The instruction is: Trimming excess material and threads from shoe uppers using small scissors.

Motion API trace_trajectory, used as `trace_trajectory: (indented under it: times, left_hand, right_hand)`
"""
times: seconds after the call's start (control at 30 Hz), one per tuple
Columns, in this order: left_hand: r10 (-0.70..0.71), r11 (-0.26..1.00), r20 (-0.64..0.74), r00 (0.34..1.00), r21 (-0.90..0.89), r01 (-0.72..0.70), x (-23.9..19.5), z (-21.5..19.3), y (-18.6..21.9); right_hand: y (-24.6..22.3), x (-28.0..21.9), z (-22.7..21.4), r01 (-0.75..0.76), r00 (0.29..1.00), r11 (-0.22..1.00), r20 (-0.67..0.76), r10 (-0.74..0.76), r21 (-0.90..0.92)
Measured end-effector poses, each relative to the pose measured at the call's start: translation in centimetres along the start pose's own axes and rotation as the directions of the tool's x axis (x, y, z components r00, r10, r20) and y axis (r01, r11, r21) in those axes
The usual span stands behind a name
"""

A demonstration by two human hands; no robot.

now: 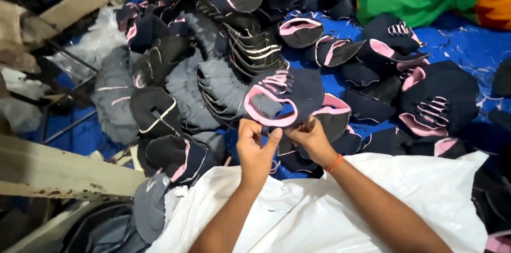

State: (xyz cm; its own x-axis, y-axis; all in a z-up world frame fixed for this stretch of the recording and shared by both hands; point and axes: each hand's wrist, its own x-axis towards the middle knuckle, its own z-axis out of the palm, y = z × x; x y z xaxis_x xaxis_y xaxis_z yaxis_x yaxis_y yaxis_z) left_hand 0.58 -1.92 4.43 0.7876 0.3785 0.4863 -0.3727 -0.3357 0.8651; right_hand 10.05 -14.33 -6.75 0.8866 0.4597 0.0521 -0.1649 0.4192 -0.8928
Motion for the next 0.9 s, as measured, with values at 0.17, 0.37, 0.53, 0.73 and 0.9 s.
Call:
trace_trajectory:
  times: [0.17,0.37,0.53,0.73,0.9]
  left_hand:
    - [0.231,0.943,0.126,0.965,0.214,-0.254,2.1,0.4,5.3]
    - [0.423,0.841,0.236,0.875,0.256,-0.476,2.3,0.8,8.6]
    - [0.472,0.795,0.267,0.840,0.284,-0.536,1.4,0.9,10.0]
    - [0.587,0.691,0.269,0.764,0.324,-0.646,1.0,1.3,11.2]
    - [0.588,0.688,0.269,0.763,0.332,-0.646,0.3,1.9,11.7]
  right_hand:
    - [-0.8,0.1,0.9,0.265,0.963,0.884,0.059,-0.263,-0.386]
    - [-1.4,-0.9,2.1,0.317,0.946,0.609,0.292,-0.143,-0.728]
    - [-1.6,-1.2,1.8,0.408,0.902,0.591,0.409,-0.141,-0.696]
    - [-0.7,-1.0,1.2,0.441,0.888,0.634,0.413,-0.202,-0.636]
    - [-1.0,-1.4,0.8,0.513,0.850,0.651,0.435,-0.296,-0.559]
